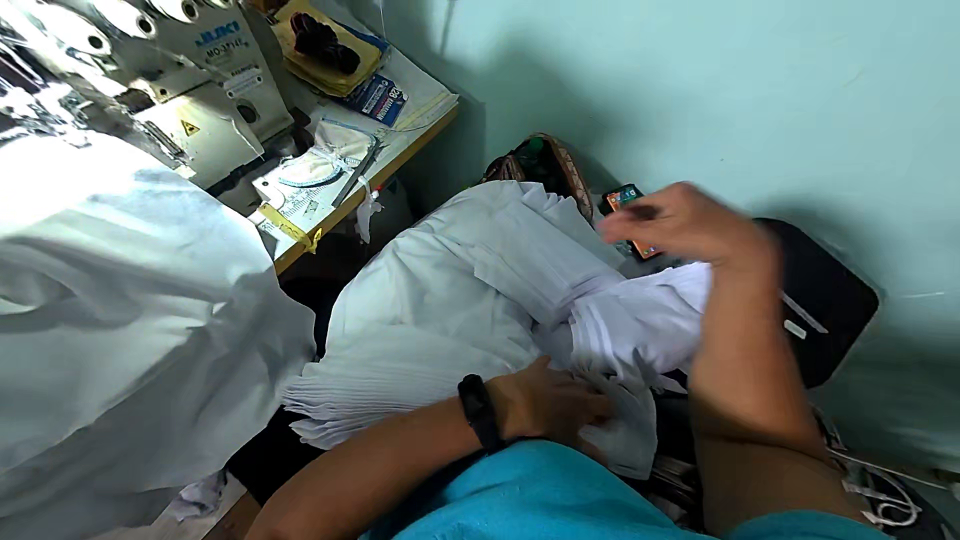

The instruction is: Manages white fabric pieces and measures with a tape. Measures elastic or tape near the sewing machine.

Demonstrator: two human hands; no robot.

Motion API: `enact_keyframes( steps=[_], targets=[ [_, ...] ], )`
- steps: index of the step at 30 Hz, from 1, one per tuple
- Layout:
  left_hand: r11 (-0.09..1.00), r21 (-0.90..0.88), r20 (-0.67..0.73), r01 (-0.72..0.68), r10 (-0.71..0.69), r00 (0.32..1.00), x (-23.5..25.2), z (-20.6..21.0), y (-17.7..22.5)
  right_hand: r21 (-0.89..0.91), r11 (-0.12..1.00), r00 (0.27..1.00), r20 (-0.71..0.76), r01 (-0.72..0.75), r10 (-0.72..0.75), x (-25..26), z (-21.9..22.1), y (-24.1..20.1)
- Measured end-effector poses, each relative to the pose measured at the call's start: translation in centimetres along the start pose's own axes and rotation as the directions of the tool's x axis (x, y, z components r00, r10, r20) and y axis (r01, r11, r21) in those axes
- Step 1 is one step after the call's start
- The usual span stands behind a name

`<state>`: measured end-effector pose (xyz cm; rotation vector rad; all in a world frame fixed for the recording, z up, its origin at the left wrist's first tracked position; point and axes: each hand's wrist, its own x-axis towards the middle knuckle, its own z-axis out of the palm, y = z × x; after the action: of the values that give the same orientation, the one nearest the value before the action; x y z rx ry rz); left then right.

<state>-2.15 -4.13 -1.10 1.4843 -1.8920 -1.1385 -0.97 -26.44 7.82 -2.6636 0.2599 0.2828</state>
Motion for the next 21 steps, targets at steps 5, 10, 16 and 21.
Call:
enact_keyframes(
  steps=[5,10,16,21],
  targets=[
    [0.946,0.053,-0.271,0.32,-0.294,0.916,-9.6,-0.3,-2.7,-0.362,0.931,0.808,0.559,0.036,0.186,3.0,12.1,-2.9],
    [0.914,0.12,-0.539,0.389,-0.269,0.798,-15.1,3.1,-5.7,-0.568,0.784,0.82,0.306,-0.25,0.483,1.4,11.5,-2.0],
    [0.744,0.525,-0.777,0.414,0.22,0.59,-13.2,2.2,-4.5,-0.648,0.732,0.538,0.548,-0.211,0.64,-2.0,9.5,3.9],
    [0.925,0.012,-0.604,0.381,-0.297,0.739,-15.2,4.7,-2.8,-0.689,0.694,0.23,0.655,-0.211,0.72,-1.7,11.2,6.1]
  ],
)
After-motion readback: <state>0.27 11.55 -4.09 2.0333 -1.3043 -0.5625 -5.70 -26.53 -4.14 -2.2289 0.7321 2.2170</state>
